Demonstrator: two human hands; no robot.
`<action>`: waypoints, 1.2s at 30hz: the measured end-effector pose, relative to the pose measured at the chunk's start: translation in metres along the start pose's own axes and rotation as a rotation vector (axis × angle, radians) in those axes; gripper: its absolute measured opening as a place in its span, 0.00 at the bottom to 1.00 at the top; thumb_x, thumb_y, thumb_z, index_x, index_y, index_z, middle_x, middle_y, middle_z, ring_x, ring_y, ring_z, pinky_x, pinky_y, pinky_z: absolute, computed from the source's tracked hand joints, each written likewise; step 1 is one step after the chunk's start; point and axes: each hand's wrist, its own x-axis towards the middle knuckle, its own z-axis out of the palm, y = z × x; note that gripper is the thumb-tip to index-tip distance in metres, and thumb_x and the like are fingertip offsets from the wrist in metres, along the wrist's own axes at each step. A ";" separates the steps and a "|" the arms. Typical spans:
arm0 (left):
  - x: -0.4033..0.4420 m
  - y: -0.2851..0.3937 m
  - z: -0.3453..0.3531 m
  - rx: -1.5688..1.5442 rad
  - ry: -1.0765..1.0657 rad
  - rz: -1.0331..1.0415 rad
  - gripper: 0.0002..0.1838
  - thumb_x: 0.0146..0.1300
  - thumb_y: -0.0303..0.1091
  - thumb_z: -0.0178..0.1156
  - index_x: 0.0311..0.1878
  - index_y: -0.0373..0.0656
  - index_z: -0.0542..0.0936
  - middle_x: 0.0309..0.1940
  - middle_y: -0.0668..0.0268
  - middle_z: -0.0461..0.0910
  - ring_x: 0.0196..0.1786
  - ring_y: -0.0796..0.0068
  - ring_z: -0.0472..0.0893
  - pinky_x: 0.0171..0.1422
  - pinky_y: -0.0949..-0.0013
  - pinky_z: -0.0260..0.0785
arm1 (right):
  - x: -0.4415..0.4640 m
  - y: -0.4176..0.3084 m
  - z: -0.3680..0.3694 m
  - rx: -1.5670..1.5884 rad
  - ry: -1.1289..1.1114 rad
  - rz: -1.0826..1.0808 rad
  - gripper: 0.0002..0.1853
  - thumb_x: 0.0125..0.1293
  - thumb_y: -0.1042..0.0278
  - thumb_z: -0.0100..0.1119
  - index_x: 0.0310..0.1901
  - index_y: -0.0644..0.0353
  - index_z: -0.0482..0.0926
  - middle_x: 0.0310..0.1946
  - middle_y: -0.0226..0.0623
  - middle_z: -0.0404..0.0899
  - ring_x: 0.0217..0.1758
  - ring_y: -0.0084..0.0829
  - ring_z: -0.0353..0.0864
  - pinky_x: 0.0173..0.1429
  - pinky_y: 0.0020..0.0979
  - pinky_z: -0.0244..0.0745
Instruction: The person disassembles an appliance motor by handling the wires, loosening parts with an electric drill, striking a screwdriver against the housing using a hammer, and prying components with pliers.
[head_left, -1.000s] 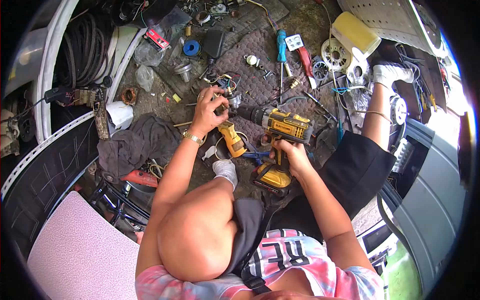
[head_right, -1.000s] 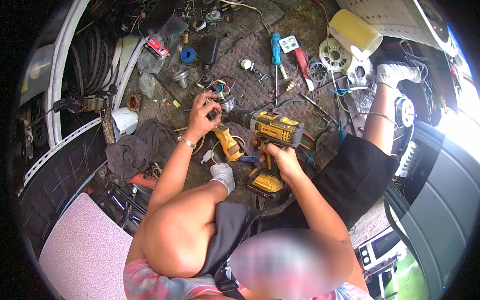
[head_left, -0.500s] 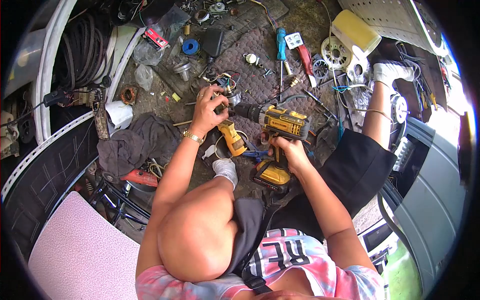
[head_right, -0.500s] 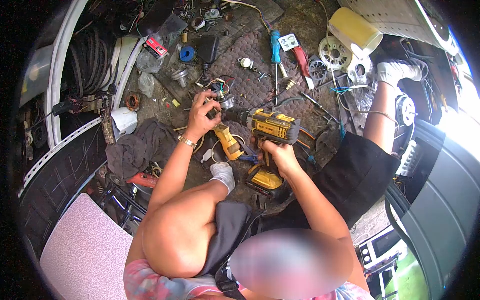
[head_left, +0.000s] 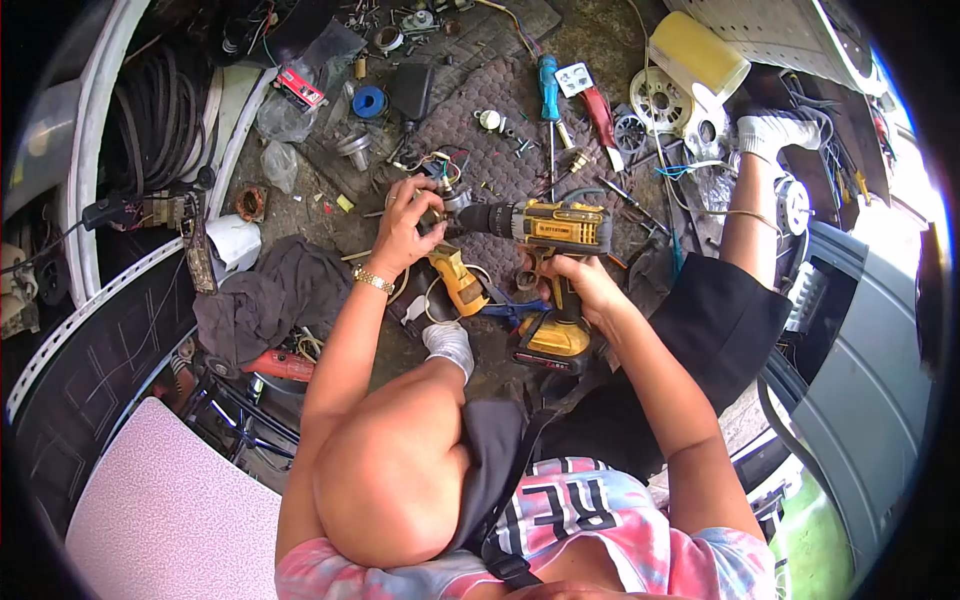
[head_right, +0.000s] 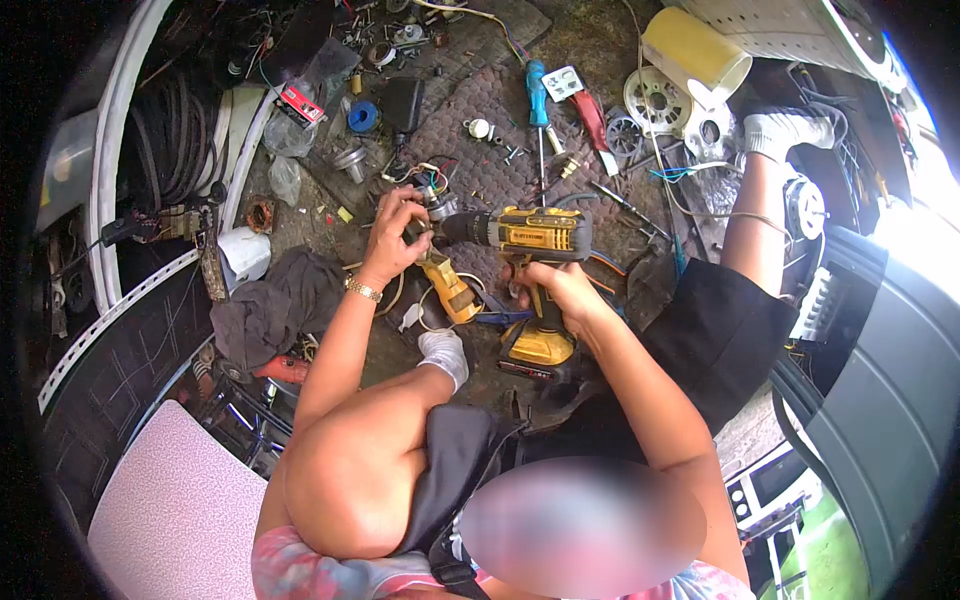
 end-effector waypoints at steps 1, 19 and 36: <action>0.000 0.000 0.000 -0.014 -0.006 -0.002 0.17 0.44 0.26 0.69 0.37 0.45 0.74 0.50 0.61 0.72 0.63 0.51 0.69 0.66 0.53 0.63 | 0.002 0.001 -0.002 0.001 0.001 0.001 0.16 0.56 0.72 0.57 0.47 0.67 0.77 0.34 0.36 0.82 0.22 0.24 0.76 0.28 0.27 0.73; 0.003 -0.003 0.004 -0.086 -0.030 -0.028 0.18 0.48 0.31 0.69 0.42 0.46 0.73 0.64 0.54 0.61 0.67 0.46 0.63 0.71 0.51 0.58 | -0.018 0.018 -0.008 0.045 0.098 -0.199 0.24 0.55 0.80 0.58 0.57 0.68 0.72 0.45 0.42 0.81 0.36 0.30 0.80 0.42 0.32 0.78; 0.018 -0.034 -0.021 -0.147 -0.387 -0.553 0.50 0.36 0.53 0.80 0.60 0.34 0.69 0.54 0.47 0.77 0.59 0.55 0.77 0.63 0.60 0.67 | 0.018 0.049 -0.080 -1.158 1.132 -0.534 0.34 0.44 0.81 0.63 0.57 0.62 0.64 0.52 0.46 0.70 0.55 0.49 0.72 0.51 0.48 0.68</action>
